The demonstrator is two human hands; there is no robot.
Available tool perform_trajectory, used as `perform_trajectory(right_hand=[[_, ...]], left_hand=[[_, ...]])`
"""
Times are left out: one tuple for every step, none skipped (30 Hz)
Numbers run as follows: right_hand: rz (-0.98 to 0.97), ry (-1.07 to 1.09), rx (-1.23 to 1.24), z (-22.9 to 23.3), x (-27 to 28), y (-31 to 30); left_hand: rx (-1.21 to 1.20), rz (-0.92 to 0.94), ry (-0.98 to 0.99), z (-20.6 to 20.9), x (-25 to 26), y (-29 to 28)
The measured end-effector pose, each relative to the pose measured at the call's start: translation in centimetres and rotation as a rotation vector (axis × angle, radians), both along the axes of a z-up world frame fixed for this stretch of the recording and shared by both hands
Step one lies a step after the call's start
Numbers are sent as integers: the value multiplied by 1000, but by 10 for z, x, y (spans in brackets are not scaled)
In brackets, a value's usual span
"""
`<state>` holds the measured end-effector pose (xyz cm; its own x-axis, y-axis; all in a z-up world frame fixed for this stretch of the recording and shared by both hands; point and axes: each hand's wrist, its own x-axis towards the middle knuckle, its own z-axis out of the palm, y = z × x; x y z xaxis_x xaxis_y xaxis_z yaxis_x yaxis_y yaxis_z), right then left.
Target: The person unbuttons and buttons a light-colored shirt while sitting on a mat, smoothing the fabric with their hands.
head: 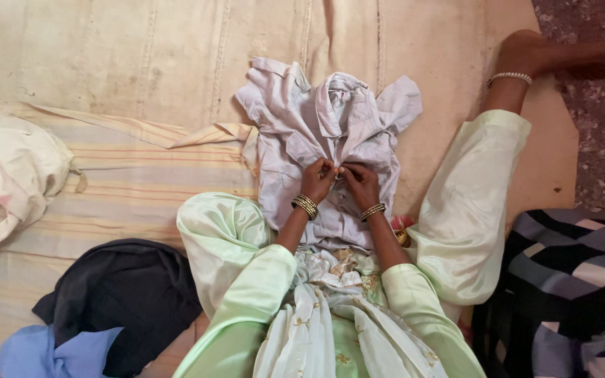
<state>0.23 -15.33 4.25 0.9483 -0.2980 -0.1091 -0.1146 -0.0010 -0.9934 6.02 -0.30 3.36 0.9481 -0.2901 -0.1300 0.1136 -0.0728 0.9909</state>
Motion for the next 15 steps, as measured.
perform_trajectory(right_hand=[[0, -4, 3, -1, -1, 1], [-3, -1, 79, -2, -1, 1], [-10, 1, 155, -2, -1, 3], [-14, -3, 160, -2, 0, 3], [-39, 2, 192, -2, 0, 5], [-64, 6, 225, -3, 0, 6], [-76, 7, 232, -4, -1, 6], [-73, -12, 183, -5, 0, 6], [-69, -30, 134, -7, 1, 7], [-79, -28, 142, -10, 2, 6], [-66, 48, 166, -14, 3, 6], [-51, 124, 192, -19, 6, 6], [-62, 127, 198, -24, 7, 6], [-23, 56, 210, -29, 8, 7], [19, -15, 219, -32, 9, 8]], left_hand=[[3, 0, -4, 4, -3, 1], [91, 57, -62, 10, -7, 0], [180, 110, -120, 17, -10, -2], [184, 106, -124, 25, -11, -5], [234, 144, -174, 32, -13, -8], [283, 182, -224, 39, -14, -10], [289, 169, -224, 45, -15, -12], [330, 197, -247, 49, -15, -14], [371, 227, -270, 52, -15, -16], [377, 216, -271, 53, -14, -18], [337, 231, -248, 54, -12, -20], [296, 246, -224, 53, -11, -22], [301, 234, -223, 52, -10, -23], [343, 243, -240, 49, -9, -24], [383, 253, -258, 45, -8, -24]])
